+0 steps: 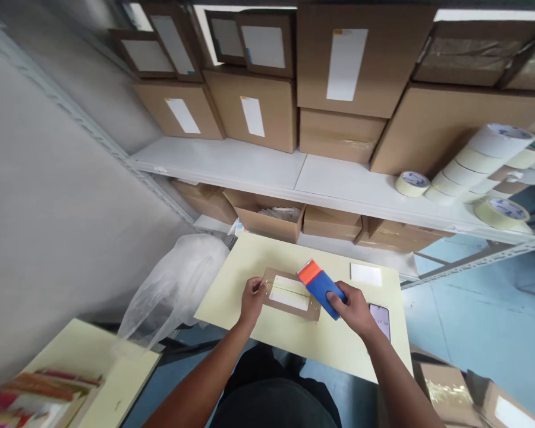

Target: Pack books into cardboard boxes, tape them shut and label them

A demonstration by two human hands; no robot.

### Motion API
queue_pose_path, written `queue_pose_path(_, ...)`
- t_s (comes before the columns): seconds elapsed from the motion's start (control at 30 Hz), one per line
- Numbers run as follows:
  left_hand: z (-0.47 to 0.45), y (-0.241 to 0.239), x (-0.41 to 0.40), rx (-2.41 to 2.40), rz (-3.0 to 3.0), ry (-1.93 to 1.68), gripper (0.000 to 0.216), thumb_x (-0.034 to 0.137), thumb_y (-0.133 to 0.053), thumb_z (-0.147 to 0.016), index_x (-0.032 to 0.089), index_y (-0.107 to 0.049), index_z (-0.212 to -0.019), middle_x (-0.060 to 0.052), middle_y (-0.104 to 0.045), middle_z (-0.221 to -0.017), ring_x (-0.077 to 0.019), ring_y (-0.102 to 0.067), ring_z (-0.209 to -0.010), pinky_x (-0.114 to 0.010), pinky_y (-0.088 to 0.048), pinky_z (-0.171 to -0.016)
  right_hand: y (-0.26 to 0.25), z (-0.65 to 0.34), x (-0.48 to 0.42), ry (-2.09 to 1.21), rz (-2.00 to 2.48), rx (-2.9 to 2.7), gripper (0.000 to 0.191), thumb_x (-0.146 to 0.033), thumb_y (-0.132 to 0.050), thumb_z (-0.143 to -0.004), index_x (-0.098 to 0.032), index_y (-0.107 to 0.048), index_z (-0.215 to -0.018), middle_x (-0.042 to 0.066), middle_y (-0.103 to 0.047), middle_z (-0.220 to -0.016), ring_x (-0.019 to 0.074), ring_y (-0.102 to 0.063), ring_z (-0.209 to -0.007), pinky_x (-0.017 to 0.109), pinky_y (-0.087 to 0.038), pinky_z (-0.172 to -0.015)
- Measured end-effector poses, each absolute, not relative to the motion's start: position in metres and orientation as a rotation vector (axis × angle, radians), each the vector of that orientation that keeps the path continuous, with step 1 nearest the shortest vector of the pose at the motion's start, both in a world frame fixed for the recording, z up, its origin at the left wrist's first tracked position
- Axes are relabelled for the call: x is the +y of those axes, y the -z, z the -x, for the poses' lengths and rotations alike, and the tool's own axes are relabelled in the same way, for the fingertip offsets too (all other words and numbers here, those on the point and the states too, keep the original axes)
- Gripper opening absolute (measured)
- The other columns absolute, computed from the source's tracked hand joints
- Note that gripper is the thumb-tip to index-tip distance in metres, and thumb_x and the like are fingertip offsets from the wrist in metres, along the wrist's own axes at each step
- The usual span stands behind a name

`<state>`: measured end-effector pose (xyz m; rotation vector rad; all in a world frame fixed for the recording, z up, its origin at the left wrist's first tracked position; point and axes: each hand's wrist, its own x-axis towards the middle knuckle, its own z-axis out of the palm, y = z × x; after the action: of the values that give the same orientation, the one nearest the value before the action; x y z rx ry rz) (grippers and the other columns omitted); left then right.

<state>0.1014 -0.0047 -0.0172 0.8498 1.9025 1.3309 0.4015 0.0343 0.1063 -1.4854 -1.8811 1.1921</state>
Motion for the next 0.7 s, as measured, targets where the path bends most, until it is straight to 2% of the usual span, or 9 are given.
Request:
queue_pose_path(0.1,-0.102,0.015,-0.002,1.856,-0.809,-1.334,0.026,0.041,-0.063,-0.080,0.021,-0.060,-0.096,-0.006,-0.071,-0.095,-0.0211,-0.069,-0.090,-0.035,-0.056,-0.081,-0.124,-0.370,0.053,-1.338,1.358,-2.041,0.034,-0.050,-0.060,-0.085,-0.019,-0.060,-0.071,-0.002,-0.054,-0.060,0.0128,-0.048,-0.056,0.024,-0.036,-0.051)
queue_pose_path(0.23,-0.097,0.007,-0.003,1.830,-0.810,-1.275,0.018,0.034,-0.063,-0.080,0.021,-0.061,-0.092,-0.005,-0.072,-0.094,-0.0204,-0.069,-0.089,-0.034,-0.055,-0.081,-0.111,-0.337,0.066,-1.442,1.354,-2.219,0.029,-0.044,-0.065,-0.080,-0.019,-0.059,-0.067,-0.003,-0.053,-0.060,0.0118,-0.048,-0.056,0.023,-0.037,-0.052)
queue_pose_path(0.4,-0.087,-0.019,-0.021,1.860,-0.955,-1.282,0.025,0.041,-0.056,-0.088,0.022,-0.069,-0.099,-0.007,-0.073,-0.101,-0.0218,-0.068,-0.091,-0.035,-0.053,-0.085,-0.104,-0.325,0.068,-1.437,1.490,-2.254,0.030,-0.045,-0.063,-0.079,-0.019,-0.058,-0.065,-0.002,-0.054,-0.059,0.0121,-0.049,-0.055,0.023,-0.036,-0.049)
queue_pose_path(0.5,-0.086,-0.034,-0.028,1.633,-0.822,-1.141,0.035,0.050,-0.049,-0.092,0.022,-0.071,-0.095,-0.006,-0.074,-0.092,-0.0202,-0.069,-0.078,-0.030,-0.053,-0.065,-0.108,-0.322,0.067,-1.418,1.528,-2.264,0.032,-0.047,-0.064,-0.078,-0.019,-0.059,-0.065,-0.002,-0.054,-0.058,0.0123,-0.050,-0.054,0.023,-0.037,-0.048)
queue_pose_path(0.57,-0.088,-0.040,-0.027,1.434,-0.637,-1.031,0.043,0.057,-0.050,-0.089,0.020,-0.071,-0.093,-0.008,-0.074,-0.092,-0.0197,-0.068,-0.072,-0.026,-0.047,-0.051,-0.109,-0.321,0.066,-1.404,1.538,-2.271,0.033,-0.049,-0.064,-0.078,-0.019,-0.060,-0.066,-0.002,-0.054,-0.057,0.0125,-0.050,-0.053,0.024,-0.038,-0.049)
queue_pose_path(0.63,-0.090,-0.043,-0.021,1.273,-0.483,-0.976,0.044,0.058,-0.055,-0.085,0.017,-0.071,-0.092,-0.010,-0.073,-0.093,-0.0190,-0.068,-0.072,-0.024,-0.044,-0.048,-0.108,-0.320,0.064,-1.389,1.545,-2.273,0.033,-0.050,-0.063,-0.079,-0.019,-0.062,-0.068,-0.002,-0.055,-0.058,0.0129,-0.050,-0.054,0.024,-0.039,-0.050)
queue_pose_path(0.7,-0.091,-0.043,-0.014,1.194,-0.416,-0.958,0.039,0.054,-0.061,-0.081,0.016,-0.071,-0.086,-0.008,-0.071,-0.083,-0.0164,-0.065,-0.068,-0.022,-0.043,-0.050,-0.107,-0.321,0.062,-1.372,1.554,-2.279,0.033,-0.050,-0.062,-0.080,-0.019,-0.062,-0.070,-0.002,-0.056,-0.059,0.0133,-0.051,-0.055,0.024,-0.039,-0.051)
